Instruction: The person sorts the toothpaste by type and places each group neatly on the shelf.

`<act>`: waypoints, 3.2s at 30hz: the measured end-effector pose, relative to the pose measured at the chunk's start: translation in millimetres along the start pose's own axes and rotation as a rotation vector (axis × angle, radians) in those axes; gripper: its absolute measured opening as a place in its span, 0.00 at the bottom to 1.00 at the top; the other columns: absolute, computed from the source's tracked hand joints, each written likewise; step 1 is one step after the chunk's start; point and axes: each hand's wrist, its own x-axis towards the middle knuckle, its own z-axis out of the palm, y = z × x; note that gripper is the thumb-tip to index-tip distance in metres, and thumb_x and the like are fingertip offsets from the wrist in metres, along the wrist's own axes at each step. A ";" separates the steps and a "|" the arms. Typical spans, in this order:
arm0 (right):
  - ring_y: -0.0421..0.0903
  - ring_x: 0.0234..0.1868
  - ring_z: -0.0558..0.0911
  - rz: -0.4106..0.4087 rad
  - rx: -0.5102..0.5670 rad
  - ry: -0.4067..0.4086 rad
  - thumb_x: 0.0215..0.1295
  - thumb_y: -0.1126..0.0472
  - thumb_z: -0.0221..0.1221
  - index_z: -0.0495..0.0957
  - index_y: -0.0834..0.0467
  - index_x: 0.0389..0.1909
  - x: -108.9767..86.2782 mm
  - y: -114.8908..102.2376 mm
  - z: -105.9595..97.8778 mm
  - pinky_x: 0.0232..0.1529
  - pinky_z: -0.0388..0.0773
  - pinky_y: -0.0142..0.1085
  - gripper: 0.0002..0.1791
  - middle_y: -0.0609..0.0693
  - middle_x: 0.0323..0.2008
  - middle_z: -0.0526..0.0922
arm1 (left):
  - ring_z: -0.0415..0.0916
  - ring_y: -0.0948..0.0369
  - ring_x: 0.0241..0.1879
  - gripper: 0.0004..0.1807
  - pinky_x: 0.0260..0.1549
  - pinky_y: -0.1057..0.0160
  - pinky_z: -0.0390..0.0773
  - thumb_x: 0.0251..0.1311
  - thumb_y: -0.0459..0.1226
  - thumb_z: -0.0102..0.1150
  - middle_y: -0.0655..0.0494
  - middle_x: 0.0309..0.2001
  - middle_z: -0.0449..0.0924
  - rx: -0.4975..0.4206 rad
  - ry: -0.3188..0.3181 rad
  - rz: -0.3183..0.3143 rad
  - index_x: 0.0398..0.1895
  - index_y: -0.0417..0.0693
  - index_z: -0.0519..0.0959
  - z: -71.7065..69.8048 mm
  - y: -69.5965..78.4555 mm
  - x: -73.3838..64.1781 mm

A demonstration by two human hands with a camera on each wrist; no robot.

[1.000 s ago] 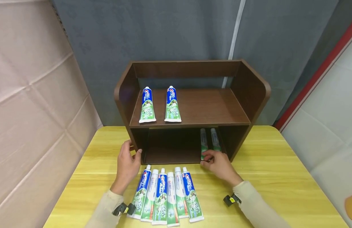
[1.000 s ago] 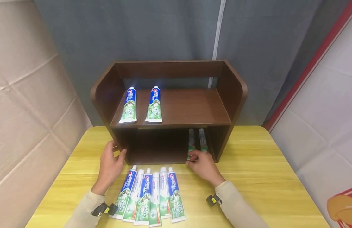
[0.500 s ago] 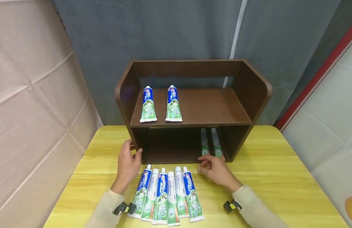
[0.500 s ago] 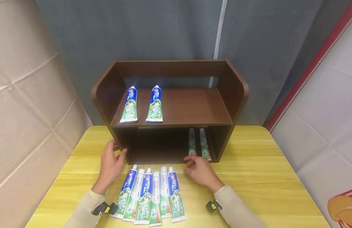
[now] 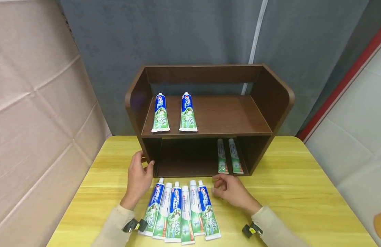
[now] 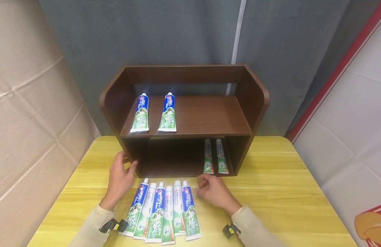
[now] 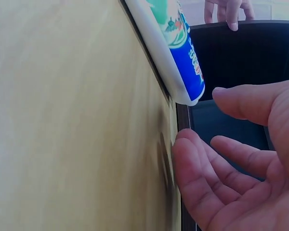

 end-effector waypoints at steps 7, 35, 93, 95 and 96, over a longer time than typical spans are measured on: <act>0.40 0.32 0.80 -0.001 -0.002 -0.013 0.64 0.59 0.73 0.82 0.64 0.58 -6.9 -1.5 4.8 0.30 0.81 0.31 0.24 0.51 0.41 0.86 | 0.79 0.46 0.57 0.25 0.49 0.40 0.89 0.72 0.29 0.61 0.43 0.60 0.76 0.003 -0.006 -0.003 0.70 0.42 0.68 -0.2 -0.7 0.1; 0.44 0.45 0.79 0.022 -0.097 -0.091 0.46 0.42 0.82 0.85 0.63 0.54 -41.0 -17.7 26.0 0.44 0.82 0.36 0.39 0.47 0.43 0.83 | 0.78 0.45 0.57 0.24 0.49 0.39 0.89 0.74 0.29 0.59 0.42 0.60 0.76 0.014 -0.020 -0.004 0.70 0.40 0.68 -0.1 0.2 0.7; 0.34 0.24 0.75 -0.053 0.160 -0.241 0.60 0.60 0.75 0.85 0.52 0.57 -46.1 -18.3 21.0 0.30 0.81 0.31 0.23 0.45 0.28 0.80 | 0.83 0.39 0.58 0.24 0.46 0.41 0.89 0.71 0.36 0.66 0.42 0.63 0.80 0.019 -0.063 -0.042 0.67 0.45 0.73 -12.3 -0.7 7.1; 0.34 0.24 0.75 -0.044 0.203 -0.242 0.60 0.62 0.75 0.85 0.53 0.58 -46.3 -18.5 19.7 0.29 0.80 0.30 0.23 0.47 0.30 0.80 | 0.84 0.38 0.58 0.25 0.47 0.41 0.89 0.70 0.36 0.67 0.41 0.64 0.79 0.033 -0.070 -0.057 0.67 0.45 0.73 -13.4 -0.3 7.6; 0.34 0.24 0.76 -0.043 0.227 -0.239 0.61 0.62 0.75 0.85 0.53 0.58 -46.6 -18.5 19.1 0.28 0.81 0.29 0.24 0.49 0.31 0.81 | 0.84 0.38 0.58 0.25 0.47 0.41 0.89 0.70 0.36 0.68 0.40 0.65 0.79 0.037 -0.075 -0.062 0.67 0.45 0.73 -13.9 0.1 7.6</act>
